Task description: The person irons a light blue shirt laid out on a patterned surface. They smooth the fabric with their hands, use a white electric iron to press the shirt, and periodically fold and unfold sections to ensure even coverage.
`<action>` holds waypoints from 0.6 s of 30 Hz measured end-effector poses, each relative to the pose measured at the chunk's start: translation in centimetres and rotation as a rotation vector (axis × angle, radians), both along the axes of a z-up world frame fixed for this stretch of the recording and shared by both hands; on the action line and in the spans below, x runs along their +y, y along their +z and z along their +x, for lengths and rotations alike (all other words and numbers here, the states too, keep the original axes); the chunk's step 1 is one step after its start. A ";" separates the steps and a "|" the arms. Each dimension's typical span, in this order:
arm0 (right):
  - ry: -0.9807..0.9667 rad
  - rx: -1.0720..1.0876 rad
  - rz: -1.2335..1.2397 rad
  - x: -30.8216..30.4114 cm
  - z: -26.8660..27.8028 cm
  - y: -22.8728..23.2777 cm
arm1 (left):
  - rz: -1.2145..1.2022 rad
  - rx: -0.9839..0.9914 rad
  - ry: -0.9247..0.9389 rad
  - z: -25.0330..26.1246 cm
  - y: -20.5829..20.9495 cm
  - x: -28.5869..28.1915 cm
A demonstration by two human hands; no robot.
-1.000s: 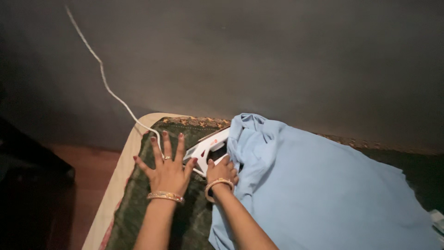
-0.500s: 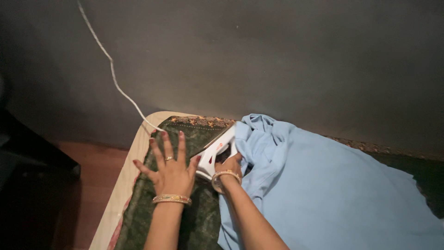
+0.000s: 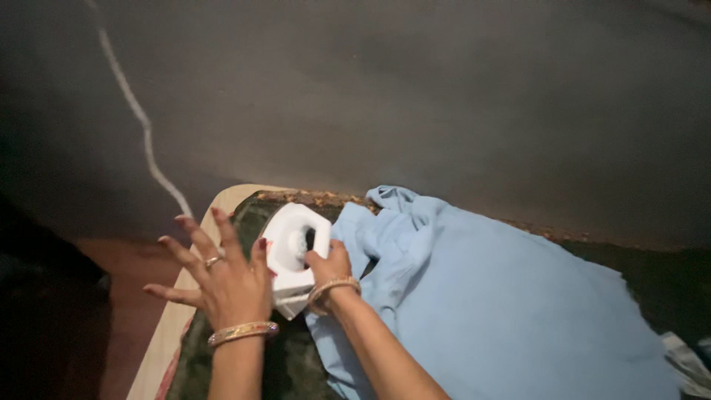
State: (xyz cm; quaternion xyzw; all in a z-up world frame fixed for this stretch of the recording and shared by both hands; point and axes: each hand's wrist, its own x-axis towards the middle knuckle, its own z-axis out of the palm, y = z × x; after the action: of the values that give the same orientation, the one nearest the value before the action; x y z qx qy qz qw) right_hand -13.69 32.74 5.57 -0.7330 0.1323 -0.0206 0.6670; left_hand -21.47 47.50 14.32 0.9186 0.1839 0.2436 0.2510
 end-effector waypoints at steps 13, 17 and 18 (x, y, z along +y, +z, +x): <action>-0.127 -0.210 0.189 -12.2 -5.0 8.2 | 0.062 -0.116 -0.199 -1.6 0.1 -4.6; -0.311 -0.180 0.334 -18.3 -8.0 7.6 | 0.197 -0.123 -0.311 -1.9 -1.6 -8.0; -0.349 -0.187 0.346 -19.8 -8.8 7.1 | 0.249 -0.110 -0.336 -2.0 -2.0 -8.7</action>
State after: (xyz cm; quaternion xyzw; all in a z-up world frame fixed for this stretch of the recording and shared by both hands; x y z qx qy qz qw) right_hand -22.48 12.93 12.64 -0.5692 0.1957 -0.1801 0.7780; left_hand -23.47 38.75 12.34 0.9455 -0.0174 0.2692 0.1822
